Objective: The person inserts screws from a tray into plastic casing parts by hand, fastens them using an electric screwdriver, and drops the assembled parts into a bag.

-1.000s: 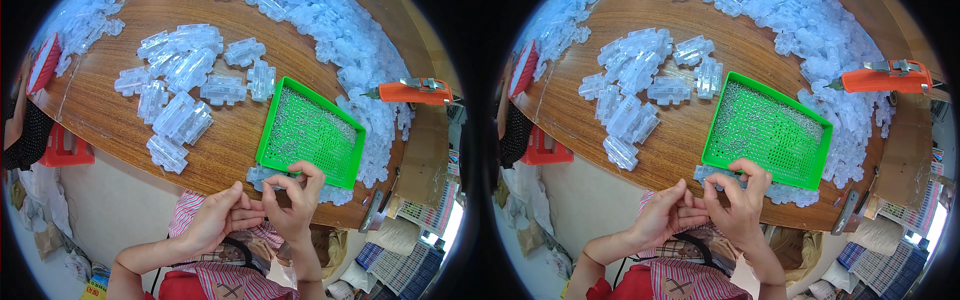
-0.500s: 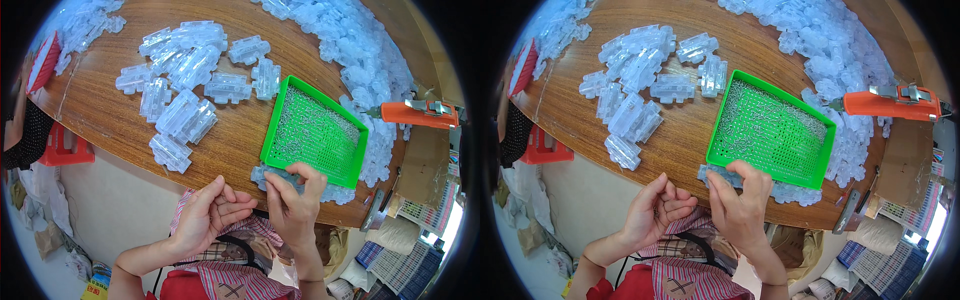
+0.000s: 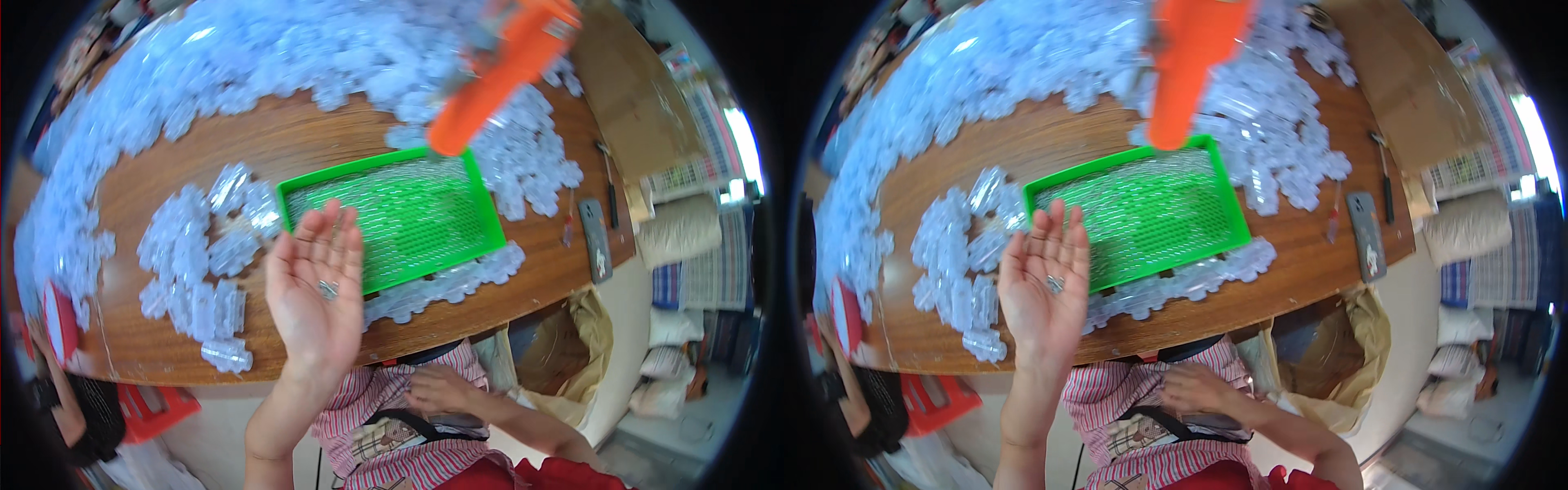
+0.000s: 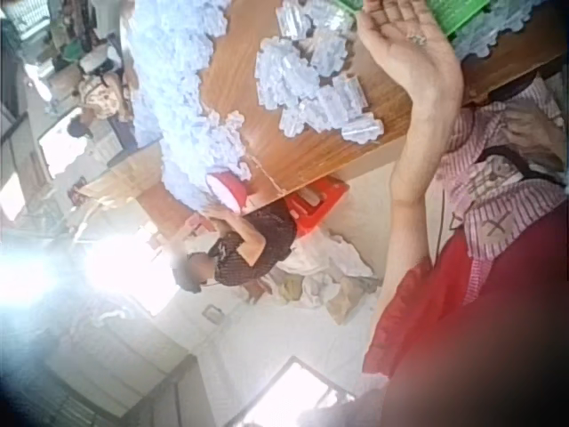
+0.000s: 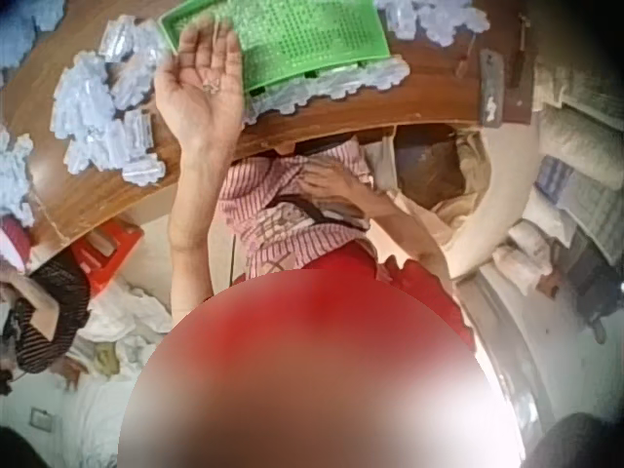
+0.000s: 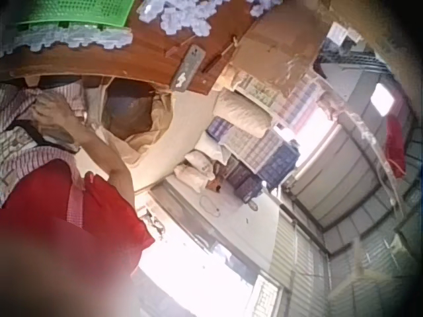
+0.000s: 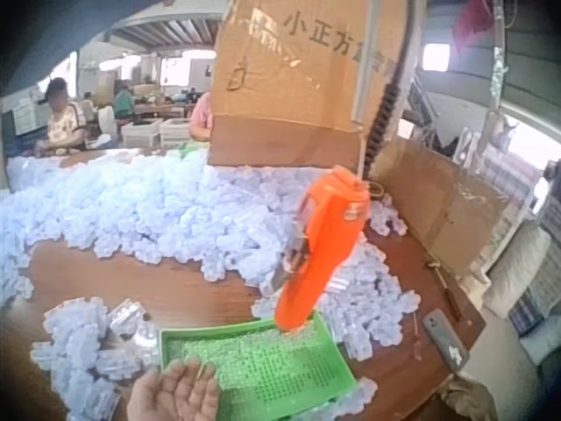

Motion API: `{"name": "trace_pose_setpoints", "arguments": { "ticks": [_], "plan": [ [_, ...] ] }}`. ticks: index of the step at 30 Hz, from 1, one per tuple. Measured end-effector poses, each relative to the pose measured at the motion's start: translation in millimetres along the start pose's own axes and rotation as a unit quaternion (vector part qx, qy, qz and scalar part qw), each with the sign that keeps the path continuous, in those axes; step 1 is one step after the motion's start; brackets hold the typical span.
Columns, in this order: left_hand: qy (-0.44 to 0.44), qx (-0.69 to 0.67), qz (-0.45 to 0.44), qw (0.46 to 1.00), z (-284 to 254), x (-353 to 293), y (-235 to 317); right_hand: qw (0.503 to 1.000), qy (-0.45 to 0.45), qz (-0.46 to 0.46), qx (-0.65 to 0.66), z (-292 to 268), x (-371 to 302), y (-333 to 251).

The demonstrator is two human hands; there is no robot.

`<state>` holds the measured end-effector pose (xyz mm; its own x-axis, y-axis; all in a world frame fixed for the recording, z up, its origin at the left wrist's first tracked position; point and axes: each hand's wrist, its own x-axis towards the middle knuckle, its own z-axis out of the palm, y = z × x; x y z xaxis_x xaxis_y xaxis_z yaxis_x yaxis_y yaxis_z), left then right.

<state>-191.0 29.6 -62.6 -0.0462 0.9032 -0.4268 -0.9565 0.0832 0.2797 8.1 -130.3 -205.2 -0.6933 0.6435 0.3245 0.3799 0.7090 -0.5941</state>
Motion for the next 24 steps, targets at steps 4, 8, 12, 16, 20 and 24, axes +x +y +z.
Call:
{"name": "trace_pose_setpoints", "arguments": {
  "ticks": [4,8,12,16,20,24],
  "plan": [
    [0.014,0.196,0.130,0.972,6,27,-12,0.998,0.008,0.047,-0.031,7,-1,2],
    [0.004,0.272,0.191,0.943,4,40,-15,0.998,0.025,0.056,-0.025,10,-5,1],
    [-0.017,0.313,0.253,0.915,6,44,-18,0.997,0.059,0.051,0.004,10,-6,4],
    [-0.014,0.372,0.304,0.877,14,45,-19,0.994,0.054,0.086,0.025,13,-11,3],
    [-0.082,0.354,0.236,0.901,28,27,-12,0.993,0.078,0.076,0.035,14,-11,6],
    [-0.177,0.450,0.416,0.770,44,-17,-16,0.996,0.041,0.069,0.043,23,-15,10]
  ]
}}
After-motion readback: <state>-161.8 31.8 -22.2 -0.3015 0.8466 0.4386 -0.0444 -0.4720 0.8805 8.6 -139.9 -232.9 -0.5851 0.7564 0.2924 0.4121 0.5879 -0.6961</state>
